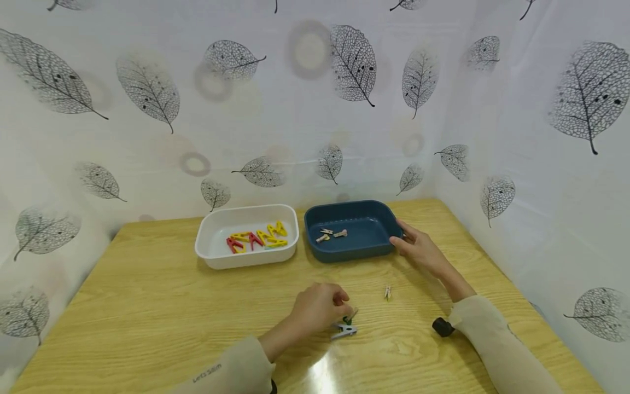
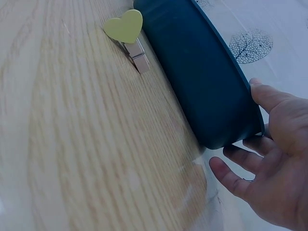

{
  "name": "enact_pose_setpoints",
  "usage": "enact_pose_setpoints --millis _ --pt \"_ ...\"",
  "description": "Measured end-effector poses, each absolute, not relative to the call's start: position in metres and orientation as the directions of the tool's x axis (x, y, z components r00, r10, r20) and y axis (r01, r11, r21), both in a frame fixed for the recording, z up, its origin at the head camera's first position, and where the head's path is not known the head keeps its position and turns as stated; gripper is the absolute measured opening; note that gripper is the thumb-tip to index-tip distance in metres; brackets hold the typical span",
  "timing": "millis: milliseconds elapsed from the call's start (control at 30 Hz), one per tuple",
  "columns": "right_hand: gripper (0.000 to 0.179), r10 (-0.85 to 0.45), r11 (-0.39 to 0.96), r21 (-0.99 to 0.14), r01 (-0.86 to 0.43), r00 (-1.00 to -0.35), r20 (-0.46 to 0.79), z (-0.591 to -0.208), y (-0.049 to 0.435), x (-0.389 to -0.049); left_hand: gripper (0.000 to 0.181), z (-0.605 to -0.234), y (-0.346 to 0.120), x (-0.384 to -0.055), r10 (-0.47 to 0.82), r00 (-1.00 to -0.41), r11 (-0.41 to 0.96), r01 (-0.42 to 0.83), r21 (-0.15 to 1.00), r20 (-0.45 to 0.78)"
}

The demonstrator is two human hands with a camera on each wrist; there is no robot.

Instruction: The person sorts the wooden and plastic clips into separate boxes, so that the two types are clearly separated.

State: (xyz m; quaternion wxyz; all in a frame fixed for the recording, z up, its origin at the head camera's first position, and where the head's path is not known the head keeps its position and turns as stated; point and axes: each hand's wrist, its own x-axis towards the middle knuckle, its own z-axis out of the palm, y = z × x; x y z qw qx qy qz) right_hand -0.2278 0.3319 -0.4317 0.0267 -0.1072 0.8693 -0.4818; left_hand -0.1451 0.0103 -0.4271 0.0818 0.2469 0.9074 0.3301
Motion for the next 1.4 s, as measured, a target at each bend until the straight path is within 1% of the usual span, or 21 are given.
enact_pose_setpoints --millis 133,333,600,800,1033,1400 --pt "0.074 -0.215 0.5 -0.851 -0.16 -0.975 0.057 -0.4317 0.3318 -0.2282 0.019 -0.4284 0.0115 -0.1428 0.504 -0.863 0.671 0.382 0.635 -0.014" --pt "0.074 -0.215 0.481 -0.863 -0.153 -0.975 0.053 -0.431 0.3314 -0.2281 0.019 -0.4284 0.0125 -0.1421 0.504 -0.864 0.686 0.388 0.616 -0.017" --pt "0.074 -0.206 0.495 -0.856 -0.151 -0.977 0.053 -0.4307 0.3311 -0.228 0.019 -0.431 0.0137 -0.1446 0.522 -0.852 0.69 0.403 0.601 -0.028" --pt "0.074 -0.204 0.496 -0.856 -0.148 -0.978 0.05 -0.4309 0.3307 -0.2281 0.011 -0.4292 0.0149 -0.1438 0.518 -0.854 0.695 0.389 0.605 -0.046" --pt "0.074 -0.206 0.497 -0.855 -0.149 -0.977 0.051 -0.4304 0.331 -0.2281 0.004 -0.4253 0.0142 -0.1432 0.509 -0.86 0.702 0.39 0.596 -0.038" --pt "0.074 -0.208 0.502 -0.851 -0.155 -0.977 0.055 -0.4304 0.3313 -0.2272 0.005 -0.4269 0.0127 -0.1455 0.502 -0.864 0.701 0.379 0.604 -0.041"
